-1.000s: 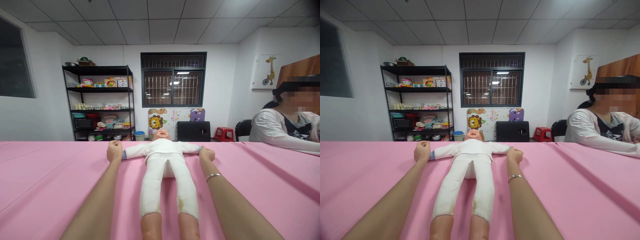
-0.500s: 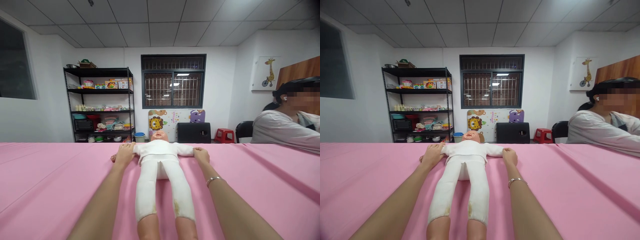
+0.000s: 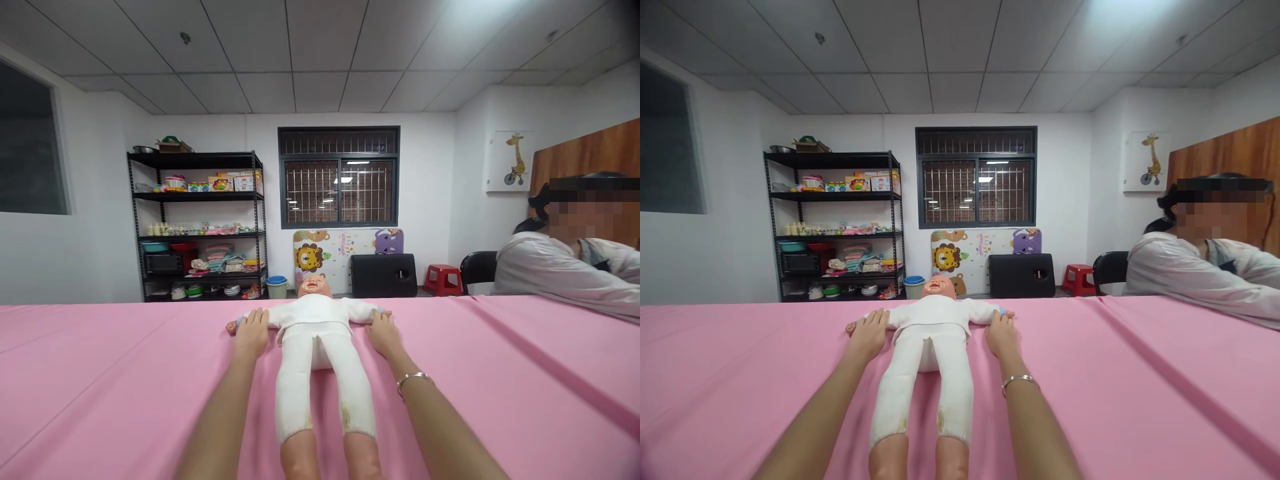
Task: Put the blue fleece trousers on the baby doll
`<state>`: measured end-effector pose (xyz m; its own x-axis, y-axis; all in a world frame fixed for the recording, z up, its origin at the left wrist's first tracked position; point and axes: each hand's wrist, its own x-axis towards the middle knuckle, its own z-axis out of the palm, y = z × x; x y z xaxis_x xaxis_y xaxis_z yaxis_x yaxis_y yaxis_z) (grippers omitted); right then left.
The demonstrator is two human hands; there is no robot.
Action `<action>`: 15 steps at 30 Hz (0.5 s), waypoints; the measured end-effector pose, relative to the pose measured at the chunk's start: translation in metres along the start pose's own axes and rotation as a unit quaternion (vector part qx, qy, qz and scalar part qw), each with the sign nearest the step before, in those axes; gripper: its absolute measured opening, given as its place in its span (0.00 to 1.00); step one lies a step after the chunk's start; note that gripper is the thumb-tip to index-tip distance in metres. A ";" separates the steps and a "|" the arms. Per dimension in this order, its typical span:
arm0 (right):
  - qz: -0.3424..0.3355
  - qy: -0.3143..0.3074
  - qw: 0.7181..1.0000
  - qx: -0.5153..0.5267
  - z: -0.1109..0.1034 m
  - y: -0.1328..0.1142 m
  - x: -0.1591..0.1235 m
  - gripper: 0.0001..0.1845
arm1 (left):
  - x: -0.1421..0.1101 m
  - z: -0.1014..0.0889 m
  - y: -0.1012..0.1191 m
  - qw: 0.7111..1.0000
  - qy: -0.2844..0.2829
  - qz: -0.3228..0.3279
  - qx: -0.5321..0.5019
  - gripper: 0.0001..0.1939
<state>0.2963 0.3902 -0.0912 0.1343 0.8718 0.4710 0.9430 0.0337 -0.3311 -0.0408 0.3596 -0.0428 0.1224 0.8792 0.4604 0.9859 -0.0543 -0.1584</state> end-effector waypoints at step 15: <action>-0.039 -0.161 0.984 -0.070 -0.122 -0.014 -0.186 0.25 | -0.173 -0.094 -0.011 0.970 -0.199 -0.059 -0.127 0.31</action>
<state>0.2950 0.1678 -0.0743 -0.0222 0.9795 0.2000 0.9825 0.0584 -0.1771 -0.0624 0.1637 -0.0388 0.0025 0.9967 0.0812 0.9928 -0.0122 0.1189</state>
